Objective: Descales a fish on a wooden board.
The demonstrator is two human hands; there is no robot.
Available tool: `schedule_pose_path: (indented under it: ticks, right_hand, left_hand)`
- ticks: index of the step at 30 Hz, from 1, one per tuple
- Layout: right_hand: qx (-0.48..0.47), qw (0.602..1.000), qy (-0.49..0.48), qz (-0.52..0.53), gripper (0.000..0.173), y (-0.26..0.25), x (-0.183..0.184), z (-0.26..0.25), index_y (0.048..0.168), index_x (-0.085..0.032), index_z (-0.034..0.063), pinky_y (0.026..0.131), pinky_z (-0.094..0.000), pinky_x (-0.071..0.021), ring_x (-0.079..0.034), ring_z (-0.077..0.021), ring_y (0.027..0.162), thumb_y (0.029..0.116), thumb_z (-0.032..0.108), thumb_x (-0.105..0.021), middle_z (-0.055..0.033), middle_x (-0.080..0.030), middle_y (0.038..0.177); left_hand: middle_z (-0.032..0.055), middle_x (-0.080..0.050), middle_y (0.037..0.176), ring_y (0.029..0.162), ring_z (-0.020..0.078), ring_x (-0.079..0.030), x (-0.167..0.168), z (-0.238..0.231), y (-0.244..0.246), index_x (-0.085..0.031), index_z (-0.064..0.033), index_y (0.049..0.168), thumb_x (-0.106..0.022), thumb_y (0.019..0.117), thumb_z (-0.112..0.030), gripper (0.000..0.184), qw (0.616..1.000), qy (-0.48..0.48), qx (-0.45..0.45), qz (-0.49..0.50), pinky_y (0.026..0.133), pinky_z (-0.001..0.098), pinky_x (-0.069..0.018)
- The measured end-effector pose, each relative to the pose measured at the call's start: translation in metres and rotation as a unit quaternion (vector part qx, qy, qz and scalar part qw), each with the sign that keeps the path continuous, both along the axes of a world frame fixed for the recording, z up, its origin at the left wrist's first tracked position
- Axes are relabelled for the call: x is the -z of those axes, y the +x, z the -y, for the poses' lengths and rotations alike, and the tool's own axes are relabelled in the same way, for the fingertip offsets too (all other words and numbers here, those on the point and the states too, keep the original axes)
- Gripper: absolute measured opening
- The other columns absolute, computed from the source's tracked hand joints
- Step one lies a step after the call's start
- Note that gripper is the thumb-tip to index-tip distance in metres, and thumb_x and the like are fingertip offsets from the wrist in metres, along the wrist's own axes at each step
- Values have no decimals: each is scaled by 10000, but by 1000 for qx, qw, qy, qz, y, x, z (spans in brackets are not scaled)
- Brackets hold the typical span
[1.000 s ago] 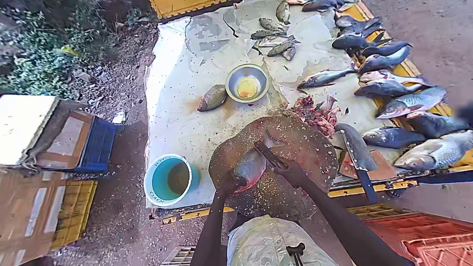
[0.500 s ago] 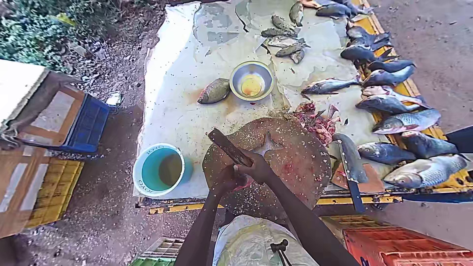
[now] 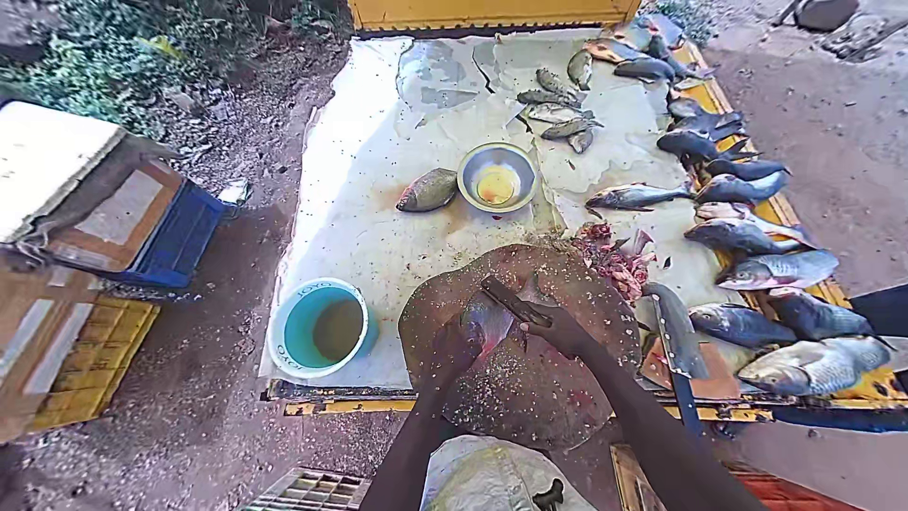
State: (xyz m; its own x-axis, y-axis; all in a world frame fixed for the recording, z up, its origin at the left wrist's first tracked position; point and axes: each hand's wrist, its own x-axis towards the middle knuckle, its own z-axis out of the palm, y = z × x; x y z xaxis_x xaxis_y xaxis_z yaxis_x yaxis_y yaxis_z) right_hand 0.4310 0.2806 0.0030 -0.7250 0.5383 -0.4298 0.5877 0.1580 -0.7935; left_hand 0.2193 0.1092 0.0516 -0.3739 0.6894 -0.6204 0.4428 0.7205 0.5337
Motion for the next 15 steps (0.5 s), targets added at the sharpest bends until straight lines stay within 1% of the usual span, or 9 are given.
schedule_pose_path:
  ticks: [2, 3, 5, 6, 8, 9, 11, 13, 15]
  right_hand:
    - [31, 995, -22, -92, 704, -39, -10, 23, 1521, -522, 146, 868, -341, -592, -710, -113, 945, 923, 456, -728, -83, -722, 1224]
    - [35, 992, -38, -118, 731, -47, -15, 41, 1528, -511, 136, 850, -336, -604, -715, -107, 921, 912, 454, -743, -81, -730, 1209]
    - [39, 989, -41, -138, 723, -42, -13, 35, 1514, -518, 111, 774, -296, -590, -688, -76, 836, 903, 416, -754, -69, -737, 1143]
    - [47, 991, -39, -115, 709, -24, -5, 25, 1510, -528, 120, 805, -299, -595, -702, -81, 877, 901, 402, -759, -67, -736, 1176]
    - [35, 998, -25, -47, 696, 4, 8, 4, 1519, -527, 164, 939, -316, -570, -698, -86, 1057, 912, 417, -755, -42, -694, 1319]
    - [28, 999, -21, -42, 702, 4, 8, 7, 1520, -527, 173, 960, -321, -565, -693, -87, 1083, 908, 426, -758, -36, -686, 1337]
    - [25, 994, -8, -107, 724, -32, -7, 19, 1502, -542, 137, 882, -331, -590, -708, -98, 976, 879, 425, -772, -64, -725, 1228]
    - [22, 987, -21, -157, 739, -53, -20, 28, 1505, -529, 111, 869, -322, -605, -714, -89, 946, 867, 391, -779, -62, -736, 1187]
    - [27, 989, -24, -146, 731, -34, -8, 14, 1510, -522, 101, 848, -297, -598, -711, -80, 929, 877, 363, -780, -67, -734, 1196]
  left_hand:
    - [214, -594, 1395, 1315, 342, -563, -8, -11, 8, -485, -18, 1475, -730, 892, -393, 736, 1000, 9, -8, -13, 1123, 515, -431]
    - [210, -617, 1364, 1286, 343, -583, -6, -2, 17, -515, -21, 1450, -725, 894, -394, 701, 1000, 12, 1, -14, 1105, 517, -445]
    - [193, -624, 1362, 1280, 342, -588, -4, 2, 14, -500, -49, 1476, -713, 894, -389, 707, 1000, 16, 18, -20, 1094, 523, -451]
    - [187, -623, 1368, 1287, 336, -584, -1, 3, 10, -504, -52, 1478, -718, 890, -403, 718, 1000, 16, 10, -19, 1104, 517, -446]
    - [197, -644, 1319, 1248, 331, -607, 3, 0, 4, -538, -39, 1436, -743, 875, -400, 698, 998, 29, -45, -16, 1087, 513, -461]
    - [207, -645, 1313, 1244, 335, -609, -1, -2, 5, -547, -23, 1423, -739, 880, -405, 690, 998, 26, -57, -18, 1084, 512, -461]
    - [212, -636, 1324, 1265, 333, -594, -11, -11, 10, -555, -8, 1411, -718, 909, -437, 680, 998, 33, -52, -16, 1098, 500, -451]
    - [180, -636, 1358, 1295, 302, -586, -17, -10, 20, -527, -40, 1455, -683, 944, -459, 679, 998, 51, -30, -15, 1123, 473, -433]
    - [204, -623, 1368, 1296, 323, -579, -8, -8, 15, -519, -16, 1460, -721, 909, -428, 717, 998, 58, -39, -10, 1127, 482, -426]
